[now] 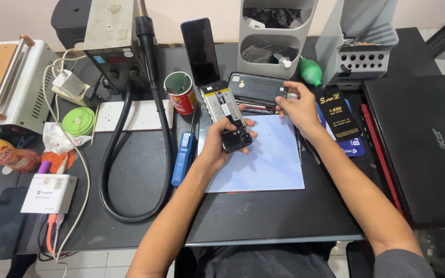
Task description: The person disassembles a smartphone by removing the back cover and battery, then reassembles it by placing the battery back and snapping the cover on. The person also handles a second smartphone, removing its back cover and using a screwdriver on internal components.
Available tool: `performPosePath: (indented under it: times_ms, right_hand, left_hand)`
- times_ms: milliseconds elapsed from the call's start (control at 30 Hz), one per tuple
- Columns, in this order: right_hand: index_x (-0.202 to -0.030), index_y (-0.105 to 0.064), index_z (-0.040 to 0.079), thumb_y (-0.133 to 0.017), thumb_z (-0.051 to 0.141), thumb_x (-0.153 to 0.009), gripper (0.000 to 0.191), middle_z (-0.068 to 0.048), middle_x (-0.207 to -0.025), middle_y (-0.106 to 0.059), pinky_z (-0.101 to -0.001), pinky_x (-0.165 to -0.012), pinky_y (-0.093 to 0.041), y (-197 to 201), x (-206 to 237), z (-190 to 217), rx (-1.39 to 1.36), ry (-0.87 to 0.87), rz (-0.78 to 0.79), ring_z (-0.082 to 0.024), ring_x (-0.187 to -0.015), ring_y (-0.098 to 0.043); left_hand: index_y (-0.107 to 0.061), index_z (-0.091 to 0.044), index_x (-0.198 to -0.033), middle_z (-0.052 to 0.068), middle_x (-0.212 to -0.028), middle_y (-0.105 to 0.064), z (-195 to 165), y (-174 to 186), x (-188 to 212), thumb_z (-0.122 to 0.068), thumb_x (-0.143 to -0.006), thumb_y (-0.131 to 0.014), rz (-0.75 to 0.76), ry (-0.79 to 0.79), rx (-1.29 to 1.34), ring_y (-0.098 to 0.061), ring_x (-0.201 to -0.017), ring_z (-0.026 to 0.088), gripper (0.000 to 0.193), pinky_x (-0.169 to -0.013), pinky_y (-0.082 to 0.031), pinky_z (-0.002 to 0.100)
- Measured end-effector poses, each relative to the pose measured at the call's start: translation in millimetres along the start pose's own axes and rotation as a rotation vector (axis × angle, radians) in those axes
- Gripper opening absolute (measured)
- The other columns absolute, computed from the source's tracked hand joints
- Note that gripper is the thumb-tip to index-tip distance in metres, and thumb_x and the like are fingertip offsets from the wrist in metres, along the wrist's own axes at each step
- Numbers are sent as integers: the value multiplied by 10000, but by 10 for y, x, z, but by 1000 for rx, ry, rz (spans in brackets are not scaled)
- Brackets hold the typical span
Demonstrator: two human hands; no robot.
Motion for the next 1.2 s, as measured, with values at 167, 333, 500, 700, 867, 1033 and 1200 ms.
performPosePath:
  times_ms: [167,333,500,700,867,1033,1200]
  right_hand:
    - [-1370,-559,28,-811,97,-832,598,-64,-703,-665,-273,-523,-464,-43,6,3,349,-90,36,-120,-588,-626]
    - [-1313,-623,70,-844,140,-794,568,-38,-650,-668,-281,-564,-480,-56,-54,83,616,-55,72,-110,-591,-637]
    - [-1321,-630,74,-816,156,-823,538,-94,-723,-725,-304,-666,-516,-31,-135,29,699,-46,103,-150,-677,-704]
    - [-1279,-671,33,-787,108,-867,434,-182,-1118,-676,-332,-779,-557,97,-126,262,779,210,-1,-218,-819,-705]
    - [-1092,-656,7,-548,91,-1002,163,-70,-901,-690,-309,-658,-506,96,46,147,72,51,130,-172,-779,-654]
    - [-861,-516,58,-423,111,-937,131,-59,-706,-567,-294,-540,-441,-90,321,-13,-189,-106,238,-157,-619,-563]
    - [-777,-479,25,-411,127,-918,187,-78,-682,-523,-279,-584,-396,-206,522,-4,-189,16,348,-148,-625,-477]
  left_hand:
    - [-383,-49,-1510,222,-1104,-651,-14,9,1,-175,-767,-475,8,-15,6,-712,-943,320,759,-536,-594,418]
    - [-386,-43,-1504,224,-1097,-651,-34,25,-2,-166,-765,-477,-1,-19,17,-714,-932,321,754,-531,-592,417]
    - [-384,-39,-1507,223,-1094,-649,-39,27,3,-158,-751,-465,-7,-22,9,-715,-926,320,770,-533,-593,413]
    - [-361,-36,-1540,218,-1114,-652,-40,27,6,-159,-745,-457,-14,-18,-29,-715,-932,318,810,-560,-601,401]
    - [-375,-16,-1529,229,-1118,-655,13,-19,2,-149,-729,-451,21,9,-36,-715,-932,319,814,-546,-599,418]
    - [-385,-36,-1528,211,-1121,-661,45,-36,21,-158,-732,-447,31,51,-75,-715,-938,307,808,-555,-599,411]
    - [-385,-44,-1541,201,-1128,-665,10,-55,53,-155,-763,-451,18,56,-99,-707,-952,310,788,-588,-597,401]
Point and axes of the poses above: each hand's wrist, its own x-axis away from the middle knuckle, its own y-axis out of the back of the hand, z = x × y, the point moved 10 cm from there along -x, towards the middle knuckle
